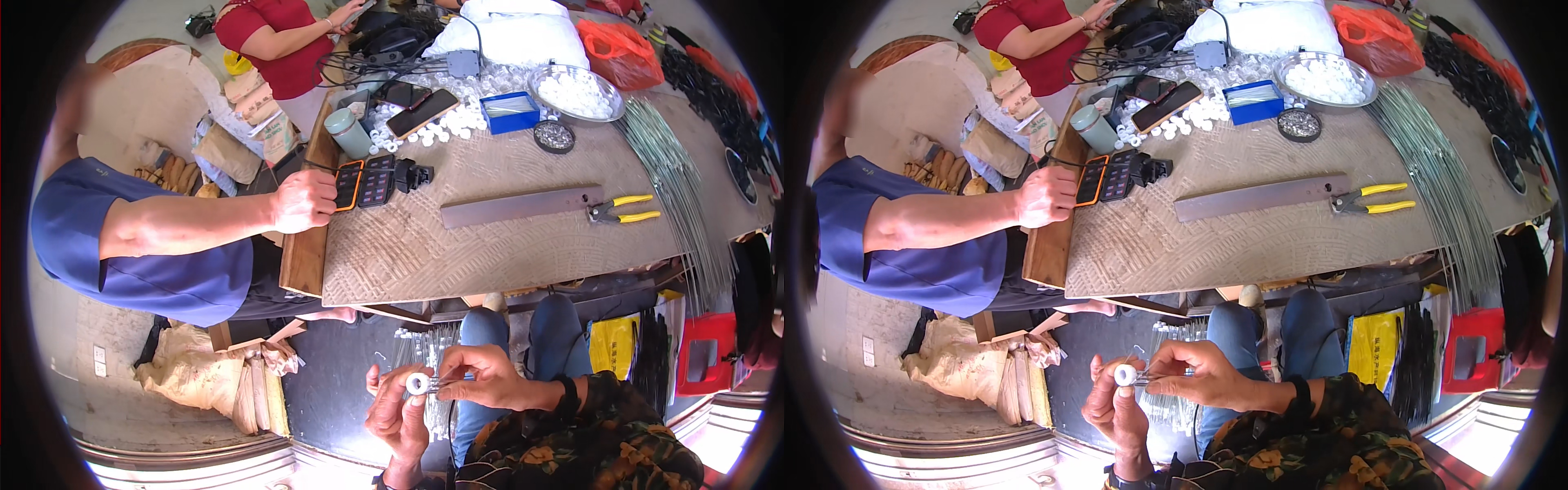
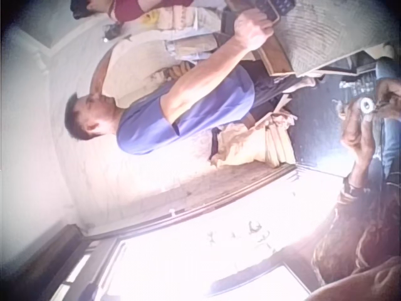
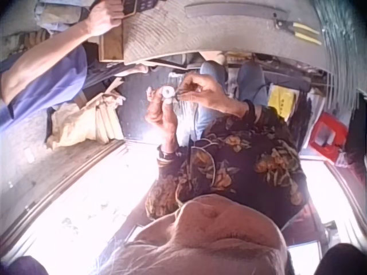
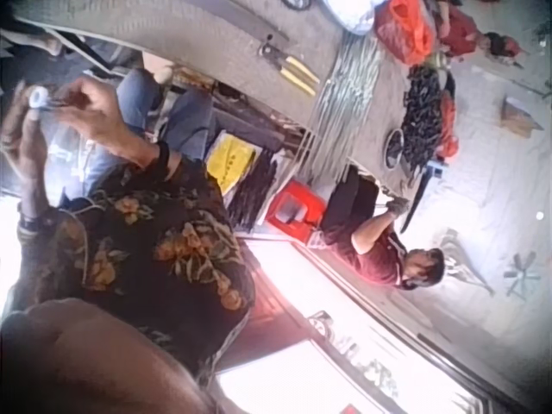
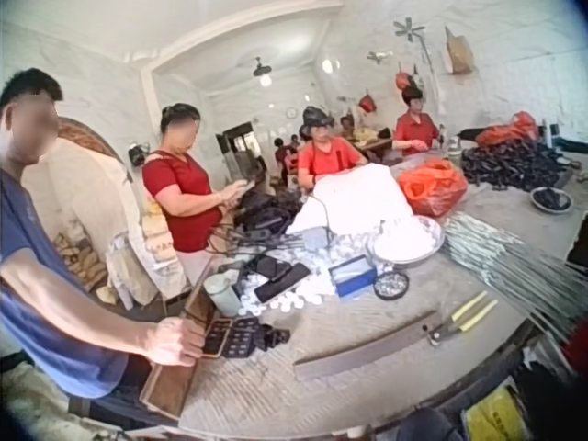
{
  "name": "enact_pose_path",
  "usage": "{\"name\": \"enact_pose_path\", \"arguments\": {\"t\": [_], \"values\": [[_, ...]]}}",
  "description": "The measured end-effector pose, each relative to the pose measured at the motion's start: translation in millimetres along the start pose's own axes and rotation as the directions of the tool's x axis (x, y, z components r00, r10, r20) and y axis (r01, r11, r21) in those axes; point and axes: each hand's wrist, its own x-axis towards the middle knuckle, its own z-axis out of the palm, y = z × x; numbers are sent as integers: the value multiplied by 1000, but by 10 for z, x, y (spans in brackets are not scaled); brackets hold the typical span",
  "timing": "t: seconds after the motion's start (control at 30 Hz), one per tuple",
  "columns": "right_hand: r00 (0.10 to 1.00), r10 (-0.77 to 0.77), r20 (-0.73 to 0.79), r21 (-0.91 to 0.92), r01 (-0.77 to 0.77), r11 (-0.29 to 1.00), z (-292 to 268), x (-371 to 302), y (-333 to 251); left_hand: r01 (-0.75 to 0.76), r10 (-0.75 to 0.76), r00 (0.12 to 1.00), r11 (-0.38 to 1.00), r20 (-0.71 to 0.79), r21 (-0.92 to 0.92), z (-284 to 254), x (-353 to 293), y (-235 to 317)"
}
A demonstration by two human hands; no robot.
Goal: The person assembles internal umbrella frame components by gathering metal rods, sliding a plastic hub onto the central rod, and using pliers to secure the wire assembly around the hub.
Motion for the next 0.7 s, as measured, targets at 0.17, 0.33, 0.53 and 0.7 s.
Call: {"name": "enact_pose_path", "arguments": {"t": [0.17,0.33,0.53,0.7], "values": [[989,135,59,141,-142,980,-38,18,16,21,-22,999,999,25,33,42,33,5],[999,31,11,123,-32,992,11,3,85,20,-20,1000,996,-1,-91,29,11,-119],[996,-55,68,22,53,998,-5,-44,101,22,-19,1000,971,15,-238,-60,3,-218],[999,10,50,43,-12,999,7,-56,104,16,-15,1000,948,6,-317,-2,-8,-172]]}}
